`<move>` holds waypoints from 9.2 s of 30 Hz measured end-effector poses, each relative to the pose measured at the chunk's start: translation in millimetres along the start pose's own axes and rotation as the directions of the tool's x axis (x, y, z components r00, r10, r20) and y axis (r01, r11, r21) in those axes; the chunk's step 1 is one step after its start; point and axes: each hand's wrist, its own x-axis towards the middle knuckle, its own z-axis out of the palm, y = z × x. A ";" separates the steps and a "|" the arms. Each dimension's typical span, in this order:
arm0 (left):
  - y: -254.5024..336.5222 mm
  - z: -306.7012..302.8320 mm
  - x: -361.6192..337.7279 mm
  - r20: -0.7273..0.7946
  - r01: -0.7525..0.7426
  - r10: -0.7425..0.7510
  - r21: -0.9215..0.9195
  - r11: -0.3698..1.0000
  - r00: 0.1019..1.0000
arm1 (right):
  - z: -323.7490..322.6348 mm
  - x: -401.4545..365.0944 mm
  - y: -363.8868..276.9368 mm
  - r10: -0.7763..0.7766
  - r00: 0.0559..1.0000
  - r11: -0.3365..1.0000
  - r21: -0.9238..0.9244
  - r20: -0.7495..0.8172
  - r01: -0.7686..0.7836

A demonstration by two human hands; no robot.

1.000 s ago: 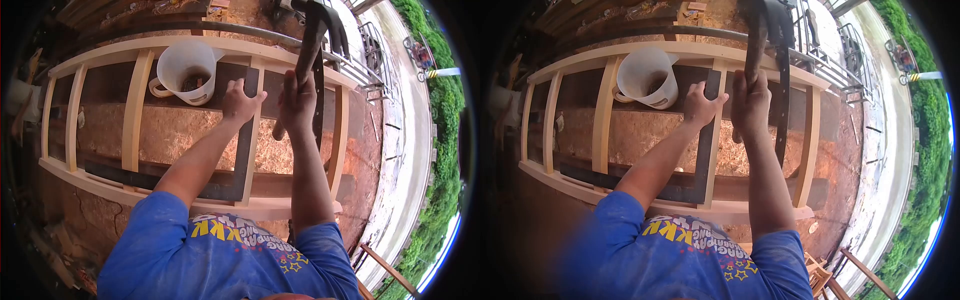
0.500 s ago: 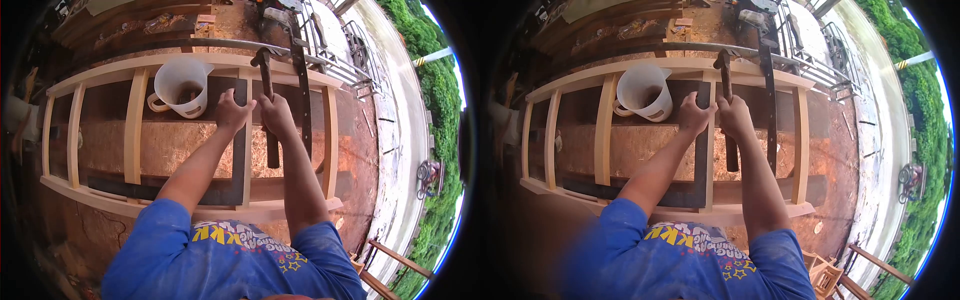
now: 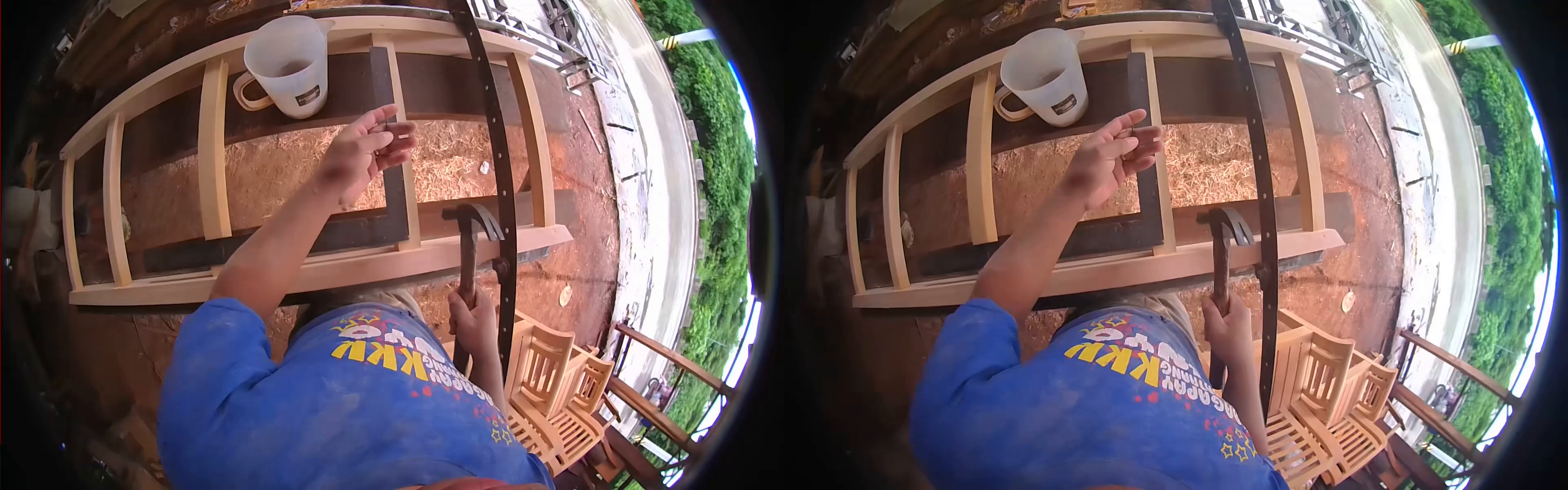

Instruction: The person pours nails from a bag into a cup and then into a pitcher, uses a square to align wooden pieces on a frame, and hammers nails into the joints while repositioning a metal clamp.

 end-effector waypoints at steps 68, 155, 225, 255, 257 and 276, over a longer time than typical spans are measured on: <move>200.6 -11.4 58.9 0.242 0.008 0.685 0.940 -0.340 0.687 | -28.1 90.9 1.5 -0.314 0.950 0.943 -0.118 -0.011 0.310; 54.6 38.5 -101.8 0.186 -0.288 0.221 0.530 0.798 0.957 | 9.4 -37.3 35.2 -0.259 0.964 0.940 0.215 -0.060 0.266; -153.3 5.2 -110.4 0.247 -0.371 0.507 0.915 0.159 0.825 | -58.7 -83.7 71.8 -0.535 0.843 0.844 0.100 0.061 0.528; -149.9 6.7 -114.0 0.263 -0.362 0.451 0.920 0.149 0.853 | -53.3 -93.5 51.7 -0.451 0.888 0.892 -0.001 0.091 0.453; -149.5 6.6 -113.9 0.260 -0.358 0.447 0.922 0.149 0.856 | -55.8 -92.5 46.4 -0.484 0.872 0.874 -0.006 0.080 0.486; -147.9 7.7 -116.1 0.287 -0.383 0.453 0.914 0.134 0.844 | -49.3 -93.4 13.4 -0.568 0.816 0.818 -0.036 0.109 0.574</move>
